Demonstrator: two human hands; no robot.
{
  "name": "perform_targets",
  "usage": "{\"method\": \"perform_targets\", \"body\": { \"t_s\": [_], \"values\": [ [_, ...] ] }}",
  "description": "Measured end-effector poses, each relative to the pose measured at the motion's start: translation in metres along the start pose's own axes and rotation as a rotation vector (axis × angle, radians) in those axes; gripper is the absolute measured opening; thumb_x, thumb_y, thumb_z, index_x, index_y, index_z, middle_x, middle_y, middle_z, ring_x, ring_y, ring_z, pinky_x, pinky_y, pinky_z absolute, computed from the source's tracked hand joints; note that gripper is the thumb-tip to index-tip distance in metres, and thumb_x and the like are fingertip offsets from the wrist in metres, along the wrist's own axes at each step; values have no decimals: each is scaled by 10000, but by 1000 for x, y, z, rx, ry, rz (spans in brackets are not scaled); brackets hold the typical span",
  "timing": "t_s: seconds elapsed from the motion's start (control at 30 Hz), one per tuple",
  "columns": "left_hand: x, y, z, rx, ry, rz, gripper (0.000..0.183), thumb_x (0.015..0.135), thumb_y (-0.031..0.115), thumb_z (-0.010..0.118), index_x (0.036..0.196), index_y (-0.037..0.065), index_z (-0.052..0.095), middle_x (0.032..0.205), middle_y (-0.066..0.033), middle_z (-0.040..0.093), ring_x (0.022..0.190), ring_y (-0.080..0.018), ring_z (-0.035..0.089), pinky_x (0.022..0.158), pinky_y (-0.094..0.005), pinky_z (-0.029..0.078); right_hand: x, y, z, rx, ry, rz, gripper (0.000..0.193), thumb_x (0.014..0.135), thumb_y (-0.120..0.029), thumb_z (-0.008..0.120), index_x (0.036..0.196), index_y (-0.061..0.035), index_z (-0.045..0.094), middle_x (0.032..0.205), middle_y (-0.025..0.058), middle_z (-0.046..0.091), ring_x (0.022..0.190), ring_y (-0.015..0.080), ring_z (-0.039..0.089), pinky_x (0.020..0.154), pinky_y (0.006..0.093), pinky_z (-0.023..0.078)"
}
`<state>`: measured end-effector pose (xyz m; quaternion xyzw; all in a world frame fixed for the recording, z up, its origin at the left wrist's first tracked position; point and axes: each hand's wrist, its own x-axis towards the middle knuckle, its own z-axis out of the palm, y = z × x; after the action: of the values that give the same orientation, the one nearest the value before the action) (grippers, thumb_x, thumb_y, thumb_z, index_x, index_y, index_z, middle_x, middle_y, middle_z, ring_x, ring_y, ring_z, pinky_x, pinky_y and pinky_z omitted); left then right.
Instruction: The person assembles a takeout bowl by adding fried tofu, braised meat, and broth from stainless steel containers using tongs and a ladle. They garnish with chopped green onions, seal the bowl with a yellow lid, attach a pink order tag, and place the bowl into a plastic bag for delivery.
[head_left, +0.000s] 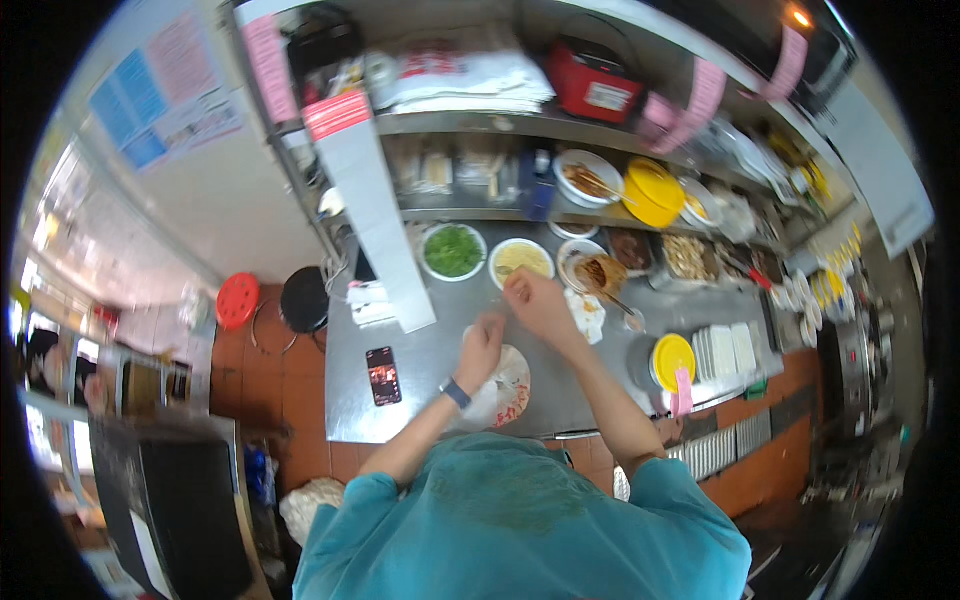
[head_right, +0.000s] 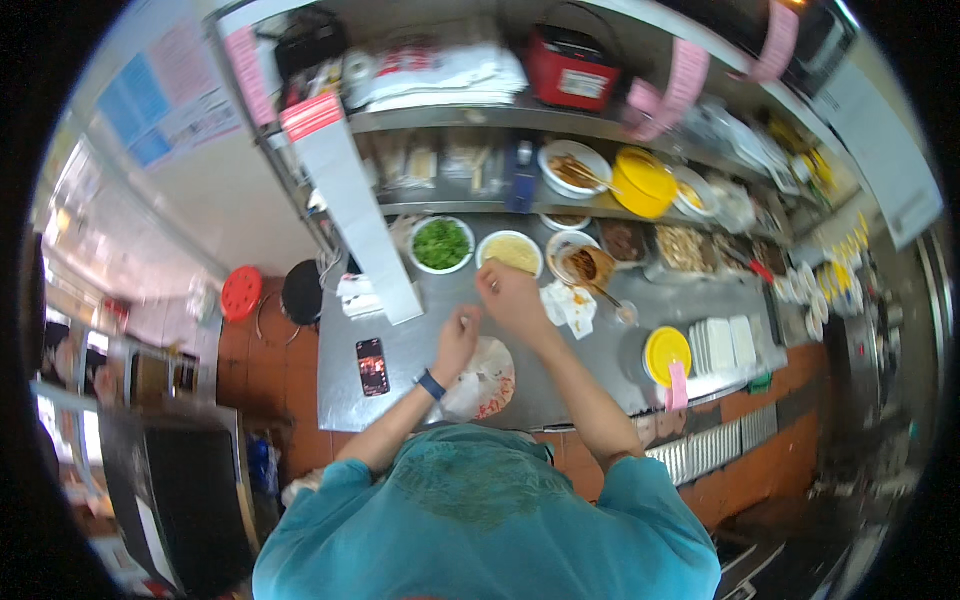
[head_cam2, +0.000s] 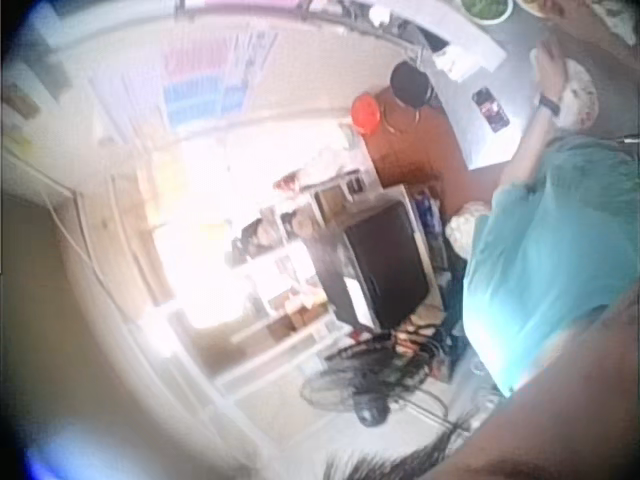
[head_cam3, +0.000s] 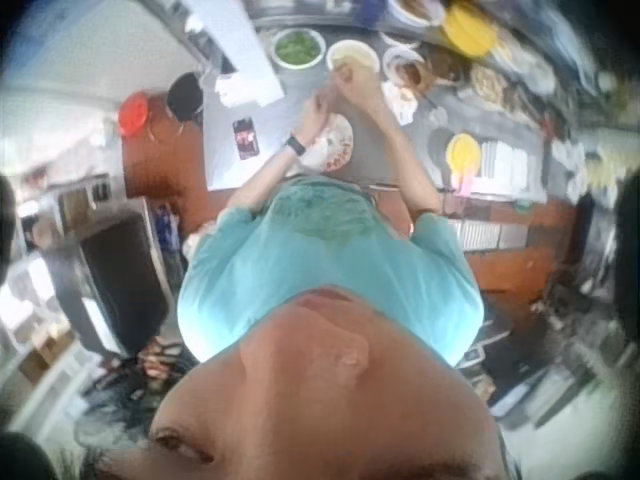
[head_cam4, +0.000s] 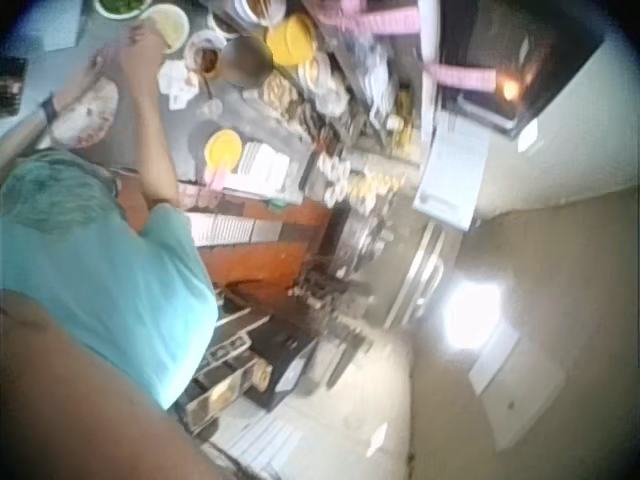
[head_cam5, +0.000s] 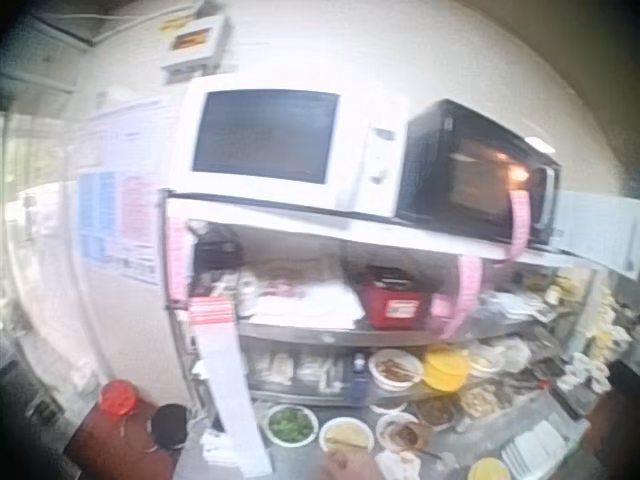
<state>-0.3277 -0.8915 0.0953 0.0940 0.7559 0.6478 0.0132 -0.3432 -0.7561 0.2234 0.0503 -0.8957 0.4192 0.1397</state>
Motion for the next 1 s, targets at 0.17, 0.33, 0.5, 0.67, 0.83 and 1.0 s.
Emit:
{"method": "perform_targets", "body": {
  "t_s": [0.17, 0.33, 0.5, 0.67, 0.83, 1.0],
  "values": [
    [136, 113, -150, 198, 889, 553, 400, 885, 233, 742, 1150, -11, 568, 1098, -180, 587, 1097, -344, 543, 993, -437, 402, 84, -65, -1, -64, -64, -156, 262, 917, -256, 686, 860, -6, 632, 616, 174, 566, 560, 338, 596, 539, 397, 439],
    [193, 185, -226, -85, 771, 344, 303, 850, 151, 777, 1075, -30, 684, 883, -54, 681, 814, -120, 627, 749, -255, 505, 179, -140, 42, 34, 113, -700, 105, 848, -91, 665, 942, -44, 668, 871, 117, 648, 848, 315, 642, 753, 411, 521],
    [195, 195, -234, -137, 665, 306, 182, 867, 70, 711, 1033, -1, 736, 790, 15, 630, 707, -66, 531, 650, -230, 441, 239, -196, 69, -84, 258, -999, 162, 836, -114, 683, 989, -63, 670, 1009, 104, 630, 1012, 298, 605, 795, 431, 539],
    [212, 203, -251, -260, 635, 278, 226, 886, 193, 683, 942, -13, 758, 760, -27, 665, 684, -88, 549, 657, -260, 471, 256, -202, 71, -212, 237, -1094, 167, 834, -103, 664, 1000, -86, 667, 960, 79, 639, 937, 286, 647, 745, 419, 559],
    [234, 207, -268, 298, 705, 255, 299, 848, 302, 736, 834, 3, 751, 753, -39, 695, 703, -107, 579, 618, -279, 459, 242, -195, 55, -433, 247, -1064, 246, 851, -127, 717, 1090, -117, 660, 1005, 66, 676, 873, 224, 698, 713, 349, 575],
    [162, 114, -251, 261, 676, 474, 304, 929, 304, 657, 1025, 17, 686, 864, -96, 691, 796, -197, 627, 712, -369, 507, 113, -87, 14, -45, 158, -659, 256, 878, -131, 741, 1112, -89, 645, 1026, 54, 702, 893, 130, 681, 740, 295, 563]
  ]
}}
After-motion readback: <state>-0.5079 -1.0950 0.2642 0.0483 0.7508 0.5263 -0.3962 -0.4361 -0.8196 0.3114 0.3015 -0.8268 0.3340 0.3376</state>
